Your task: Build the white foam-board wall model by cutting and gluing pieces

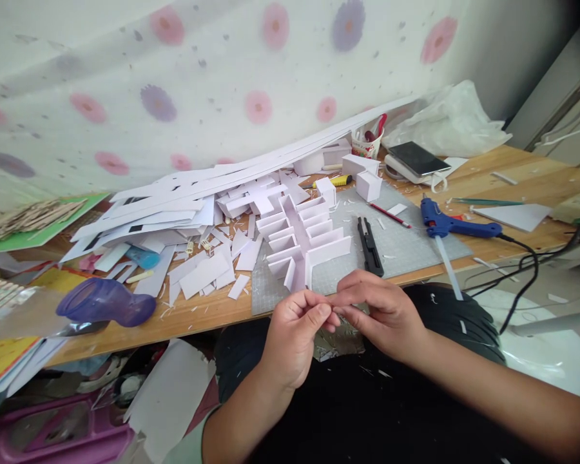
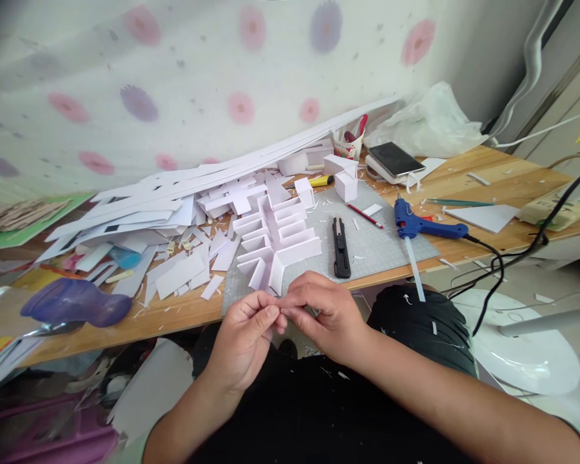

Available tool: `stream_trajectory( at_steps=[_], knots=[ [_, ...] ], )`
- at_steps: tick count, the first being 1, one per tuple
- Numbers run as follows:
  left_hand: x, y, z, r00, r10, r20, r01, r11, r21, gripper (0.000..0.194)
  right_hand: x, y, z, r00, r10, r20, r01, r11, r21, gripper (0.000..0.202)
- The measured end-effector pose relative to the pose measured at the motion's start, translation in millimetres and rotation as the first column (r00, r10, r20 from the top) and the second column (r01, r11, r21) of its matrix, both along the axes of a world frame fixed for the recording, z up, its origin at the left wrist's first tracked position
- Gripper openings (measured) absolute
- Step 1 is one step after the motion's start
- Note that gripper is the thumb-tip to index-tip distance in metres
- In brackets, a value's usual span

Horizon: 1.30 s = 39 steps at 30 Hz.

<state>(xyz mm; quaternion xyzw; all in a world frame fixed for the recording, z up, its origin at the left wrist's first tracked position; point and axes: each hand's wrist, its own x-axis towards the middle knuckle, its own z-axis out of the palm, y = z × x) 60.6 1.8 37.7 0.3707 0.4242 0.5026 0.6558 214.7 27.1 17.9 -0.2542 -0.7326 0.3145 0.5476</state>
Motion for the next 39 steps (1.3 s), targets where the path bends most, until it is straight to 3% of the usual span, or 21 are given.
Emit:
stream_trajectory(
  at_steps=[5, 10, 14, 17, 25, 33, 39],
  knots=[
    [0.9, 1.3, -2.5, 1.0, 0.017, 0.012, -0.017, 1.0, -0.007, 0.014, -1.5, 0.0, -4.4, 0.998, -0.02, 0.054, 0.019, 1.0, 0.002, 0.011],
    [-0.9, 4.4, -8.1, 0.999, 0.037, 0.009, -0.038, 0.999, 0.021, 0.01, 0.8, -0.2, -7.5, 0.999, -0.01, 0.034, 0.013, 0.996, -0.093, 0.012],
    [-4.5, 4.4, -13.8, 0.996, 0.064, -0.056, -0.06, 0.995, 0.073, 0.009, 3.9, -0.7, -9.0, 0.998, 0.068, 0.005, -0.067, 0.988, -0.136, 0.007],
    [-6.2, 3.6, -16.9, 0.991, 0.072, -0.116, -0.061, 0.993, 0.104, 0.008, 3.5, -1.3, -10.8, 0.995, 0.103, 0.011, -0.101, 0.988, -0.117, 0.01],
    [-9.0, 4.9, -21.2, 0.954, 0.093, -0.283, -0.04, 0.982, 0.187, 0.004, -0.4, -0.7, -13.6, 0.999, 0.006, 0.043, -0.004, 0.999, -0.053, 0.009],
    [-10.0, 4.7, -11.7, 0.905, 0.139, -0.403, -0.012, 0.953, 0.303, 0.004, -0.6, 2.1, -16.1, 0.997, 0.022, 0.07, -0.017, 0.998, -0.065, 0.01],
    [-10.8, 5.6, -11.7, 0.852, 0.172, -0.495, 0.021, 0.933, 0.359, 0.006, 0.0, 4.0, -18.3, 0.999, 0.013, 0.053, -0.013, 1.0, 0.0, 0.014]
  ],
)
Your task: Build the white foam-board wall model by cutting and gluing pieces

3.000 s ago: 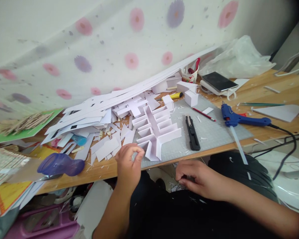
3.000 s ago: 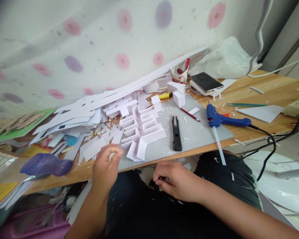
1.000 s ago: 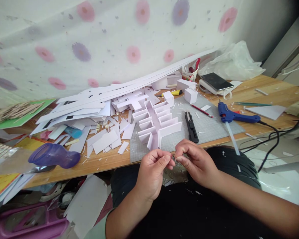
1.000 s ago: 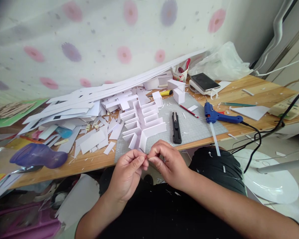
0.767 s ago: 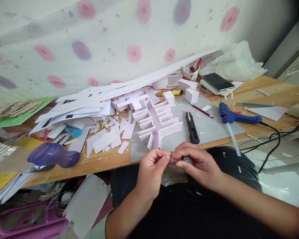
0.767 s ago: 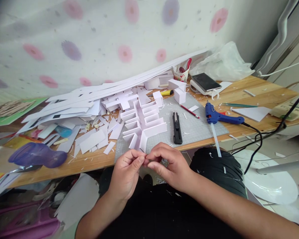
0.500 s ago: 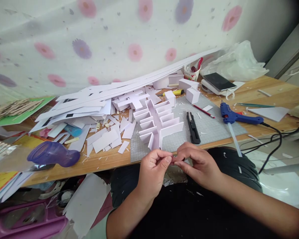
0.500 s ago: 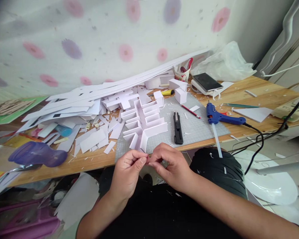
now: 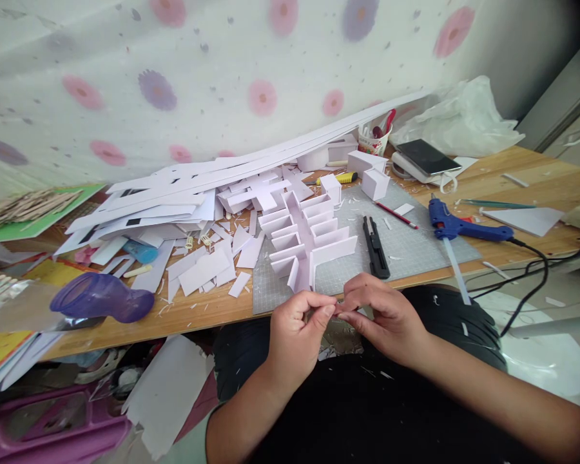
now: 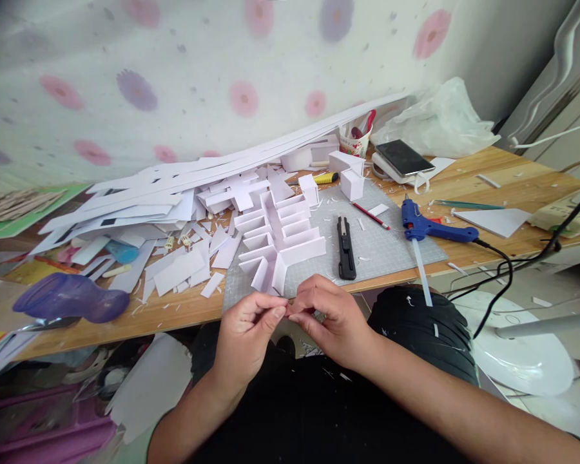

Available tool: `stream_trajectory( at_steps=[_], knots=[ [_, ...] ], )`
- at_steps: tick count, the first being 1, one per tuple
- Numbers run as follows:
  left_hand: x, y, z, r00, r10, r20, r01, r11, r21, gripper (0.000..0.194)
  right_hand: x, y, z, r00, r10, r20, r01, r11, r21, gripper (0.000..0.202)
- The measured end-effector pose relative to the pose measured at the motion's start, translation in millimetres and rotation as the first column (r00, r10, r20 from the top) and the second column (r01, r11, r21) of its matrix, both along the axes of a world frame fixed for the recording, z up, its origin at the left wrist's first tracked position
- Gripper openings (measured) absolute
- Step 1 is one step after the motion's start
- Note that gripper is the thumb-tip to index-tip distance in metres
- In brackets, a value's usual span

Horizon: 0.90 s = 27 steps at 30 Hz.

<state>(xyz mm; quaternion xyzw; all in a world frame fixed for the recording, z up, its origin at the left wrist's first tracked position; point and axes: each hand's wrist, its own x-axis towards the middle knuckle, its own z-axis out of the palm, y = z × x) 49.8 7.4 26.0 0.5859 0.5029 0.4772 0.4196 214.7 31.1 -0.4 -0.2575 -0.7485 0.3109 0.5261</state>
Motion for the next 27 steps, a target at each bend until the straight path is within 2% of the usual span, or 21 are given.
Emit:
stream_trajectory(
  at_steps=[7, 15, 22, 27],
  knots=[
    [-0.5, 0.1, -1.2, 0.997, -0.028, 0.078, 0.034, 0.997, -0.075, 0.005, -1.0, -1.1, -0.4, 0.999, -0.032, -0.034, 0.032, 0.999, 0.004, 0.014],
    [-3.2, 1.1, -2.6, 1.0, -0.02, 0.019, 0.021, 0.999, -0.038, 0.006, -2.3, 0.0, 0.9, 0.999, -0.029, -0.02, 0.028, 0.999, -0.023, 0.013],
    [-3.3, 0.4, -2.0, 0.997, -0.027, 0.067, 0.03, 0.998, -0.051, 0.005, -3.9, 0.2, 1.1, 0.996, -0.086, -0.033, 0.084, 0.995, -0.055, 0.009],
    [-4.6, 0.8, -3.1, 0.999, -0.015, -0.038, 0.016, 1.0, 0.017, 0.007, -4.3, 1.4, 3.0, 0.998, -0.069, -0.006, 0.069, 0.997, -0.039, 0.004]
  ],
)
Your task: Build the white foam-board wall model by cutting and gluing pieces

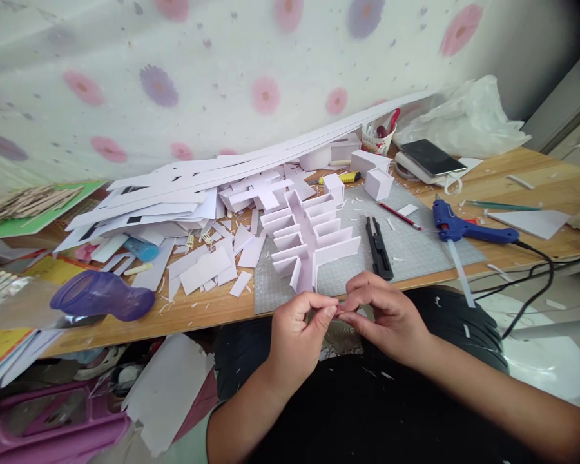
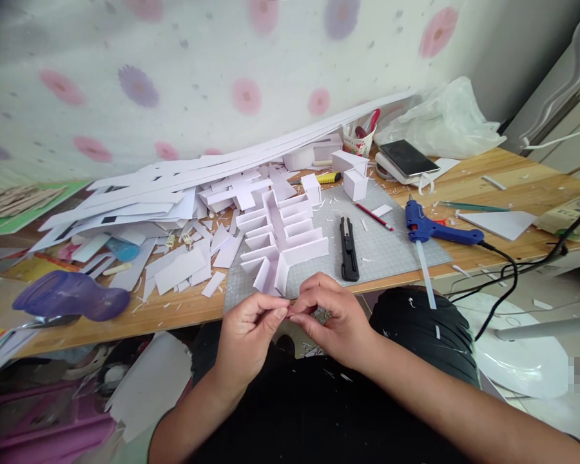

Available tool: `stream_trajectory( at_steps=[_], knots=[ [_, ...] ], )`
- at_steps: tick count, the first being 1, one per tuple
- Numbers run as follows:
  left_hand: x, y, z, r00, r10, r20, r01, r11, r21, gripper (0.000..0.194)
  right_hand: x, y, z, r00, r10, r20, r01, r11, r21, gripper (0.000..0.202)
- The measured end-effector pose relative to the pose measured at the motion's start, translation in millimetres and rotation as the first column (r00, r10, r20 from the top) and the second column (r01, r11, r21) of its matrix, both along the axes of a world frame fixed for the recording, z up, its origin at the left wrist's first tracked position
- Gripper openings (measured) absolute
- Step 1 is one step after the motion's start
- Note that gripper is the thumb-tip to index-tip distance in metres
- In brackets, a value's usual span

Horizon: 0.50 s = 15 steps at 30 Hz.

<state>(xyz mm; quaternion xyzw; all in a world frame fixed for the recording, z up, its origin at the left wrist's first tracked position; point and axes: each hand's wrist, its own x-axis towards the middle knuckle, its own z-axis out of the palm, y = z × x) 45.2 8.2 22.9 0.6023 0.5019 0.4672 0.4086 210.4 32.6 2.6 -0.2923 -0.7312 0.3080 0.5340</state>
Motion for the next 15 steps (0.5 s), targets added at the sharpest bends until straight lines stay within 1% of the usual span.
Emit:
stream_trajectory(
  at_steps=[3, 6, 11, 15],
  knots=[
    [-0.7, -0.3, -0.8, 0.998, 0.0, -0.059, 0.002, 0.999, 0.043, 0.007, 0.1, 0.6, 0.9, 1.0, 0.007, -0.009, -0.007, 1.0, 0.004, 0.008],
    [-0.7, -0.7, -1.2, 0.998, -0.006, -0.06, 0.009, 0.999, 0.037, 0.008, 0.2, 0.6, 0.6, 1.0, 0.015, -0.013, -0.015, 1.0, -0.004, 0.01],
    [0.0, -0.6, -1.5, 0.999, -0.014, 0.038, 0.015, 0.999, -0.03, 0.007, 2.0, 0.2, -1.5, 0.999, 0.033, -0.007, -0.033, 0.999, -0.032, 0.01],
    [-3.1, -1.1, -0.3, 0.994, 0.037, 0.107, -0.03, 0.998, -0.061, 0.007, 7.7, -0.4, -3.9, 0.999, 0.036, 0.025, -0.034, 0.997, -0.064, 0.013]
  ],
)
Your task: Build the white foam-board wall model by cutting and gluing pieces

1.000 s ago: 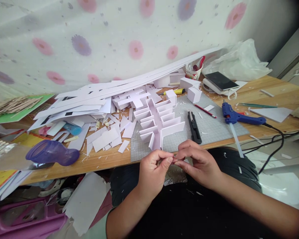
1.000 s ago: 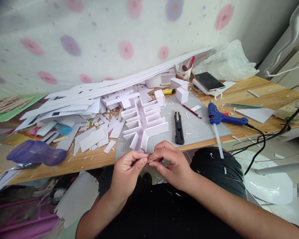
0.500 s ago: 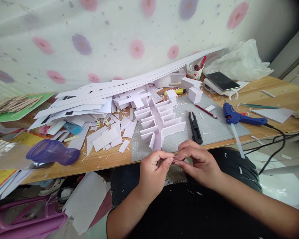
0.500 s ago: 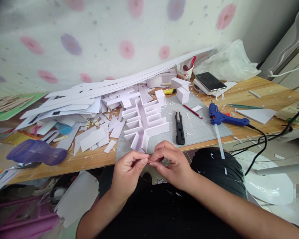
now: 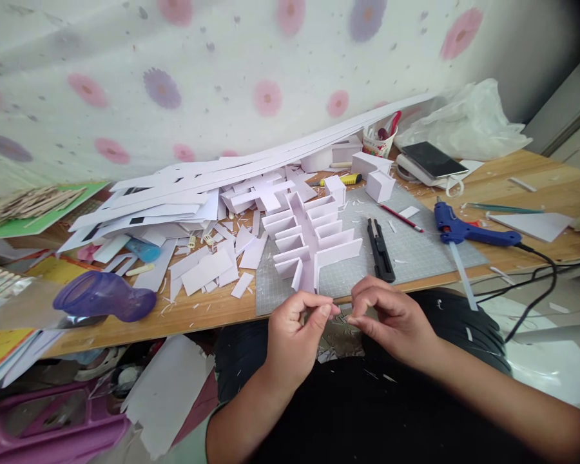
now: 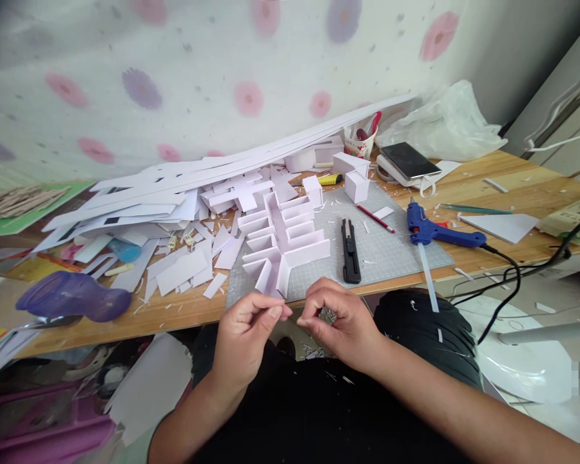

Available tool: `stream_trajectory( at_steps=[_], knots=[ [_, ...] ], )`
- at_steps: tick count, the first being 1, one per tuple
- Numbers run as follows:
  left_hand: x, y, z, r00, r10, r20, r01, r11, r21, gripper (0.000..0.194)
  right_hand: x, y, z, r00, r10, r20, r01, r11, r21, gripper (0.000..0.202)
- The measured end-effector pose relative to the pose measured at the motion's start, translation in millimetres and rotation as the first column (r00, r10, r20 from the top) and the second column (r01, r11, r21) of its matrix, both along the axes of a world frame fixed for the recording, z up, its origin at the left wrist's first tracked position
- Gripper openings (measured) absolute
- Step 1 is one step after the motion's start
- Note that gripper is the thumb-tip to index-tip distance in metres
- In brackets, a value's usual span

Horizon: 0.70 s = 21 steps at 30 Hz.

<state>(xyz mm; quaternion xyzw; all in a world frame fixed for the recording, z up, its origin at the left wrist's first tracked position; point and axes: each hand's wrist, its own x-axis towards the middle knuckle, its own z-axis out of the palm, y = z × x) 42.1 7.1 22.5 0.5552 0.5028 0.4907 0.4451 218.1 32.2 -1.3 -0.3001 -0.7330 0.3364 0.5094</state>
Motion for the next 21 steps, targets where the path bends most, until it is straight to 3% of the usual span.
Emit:
stream_trajectory(
  at_steps=[6, 11, 13, 16, 21],
  knots=[
    [-22.1, -1.9, -3.7, 0.983, 0.182, -0.033, -0.176, 0.974, 0.142, 0.005, 13.0, 1.6, -4.8, 0.996, -0.079, 0.038, 0.079, 0.997, -0.012, 0.012],
    [-50.0, 5.5, -12.3, 0.873, 0.461, -0.157, -0.406, 0.867, 0.289, 0.004, 22.2, 4.7, -10.7, 0.983, -0.161, 0.094, 0.157, 0.987, 0.042, 0.01],
    [-60.2, 11.8, -15.6, 0.854, 0.455, -0.253, -0.375, 0.875, 0.306, 0.004, 26.0, 6.9, -13.6, 0.97, -0.21, 0.125, 0.206, 0.978, 0.039, 0.009],
    [-71.3, 23.3, -20.2, 0.825, 0.378, -0.421, -0.23, 0.904, 0.362, 0.009, 31.4, 14.8, -15.0, 0.939, -0.285, 0.193, 0.281, 0.959, 0.047, 0.007],
    [-76.8, 45.2, -25.8, 0.736, 0.331, -0.59, -0.057, 0.899, 0.434, 0.019, 33.9, 38.9, -7.1, 0.902, -0.352, 0.249, 0.308, 0.93, 0.2, 0.011]
  ],
)
